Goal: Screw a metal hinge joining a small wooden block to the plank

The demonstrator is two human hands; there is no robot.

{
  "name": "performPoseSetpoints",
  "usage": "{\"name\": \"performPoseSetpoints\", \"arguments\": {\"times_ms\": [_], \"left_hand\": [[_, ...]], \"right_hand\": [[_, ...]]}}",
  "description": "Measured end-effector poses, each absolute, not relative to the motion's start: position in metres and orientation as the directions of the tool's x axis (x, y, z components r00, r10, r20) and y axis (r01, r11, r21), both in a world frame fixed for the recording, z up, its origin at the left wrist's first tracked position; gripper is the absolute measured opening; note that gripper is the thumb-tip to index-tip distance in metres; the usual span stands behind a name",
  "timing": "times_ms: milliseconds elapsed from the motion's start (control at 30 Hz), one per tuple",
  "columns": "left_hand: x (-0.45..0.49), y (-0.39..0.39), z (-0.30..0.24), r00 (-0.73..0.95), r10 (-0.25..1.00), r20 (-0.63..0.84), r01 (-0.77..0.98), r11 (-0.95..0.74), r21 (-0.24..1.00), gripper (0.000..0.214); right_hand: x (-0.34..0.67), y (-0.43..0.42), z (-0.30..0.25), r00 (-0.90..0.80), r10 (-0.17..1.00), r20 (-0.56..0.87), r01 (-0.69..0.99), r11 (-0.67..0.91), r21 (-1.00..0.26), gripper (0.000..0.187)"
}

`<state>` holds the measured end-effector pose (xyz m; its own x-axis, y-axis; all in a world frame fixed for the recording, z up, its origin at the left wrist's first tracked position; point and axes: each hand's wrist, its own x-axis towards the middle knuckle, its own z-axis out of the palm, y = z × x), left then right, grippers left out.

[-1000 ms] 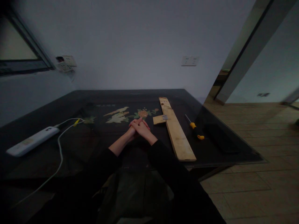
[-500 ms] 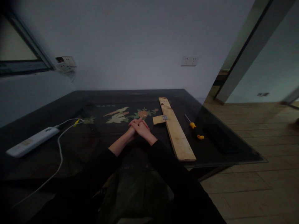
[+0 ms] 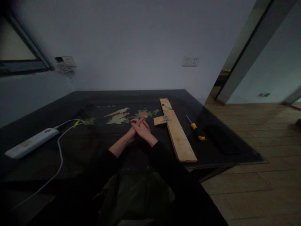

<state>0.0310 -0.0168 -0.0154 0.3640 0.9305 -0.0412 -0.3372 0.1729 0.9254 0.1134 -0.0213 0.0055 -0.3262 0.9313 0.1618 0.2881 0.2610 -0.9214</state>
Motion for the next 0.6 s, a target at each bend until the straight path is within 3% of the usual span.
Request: {"name": "performPoseSetpoints", "arguments": {"times_ms": [333, 600], "left_hand": [[0.036, -0.018, -0.01, 0.342, 0.939, -0.043, -0.328, 0.162, 0.931, 0.047], [0.027, -0.015, -0.012, 0.419, 0.906, -0.053, -0.298, 0.192, 0.935, 0.052]], "right_hand": [[0.107, -0.018, -0.001, -0.272, 0.954, 0.124, 0.341, 0.216, -0.915, 0.042], [0.105, -0.015, -0.006, -0.252, 0.963, 0.101, 0.26, 0.168, -0.951, 0.046]]}}
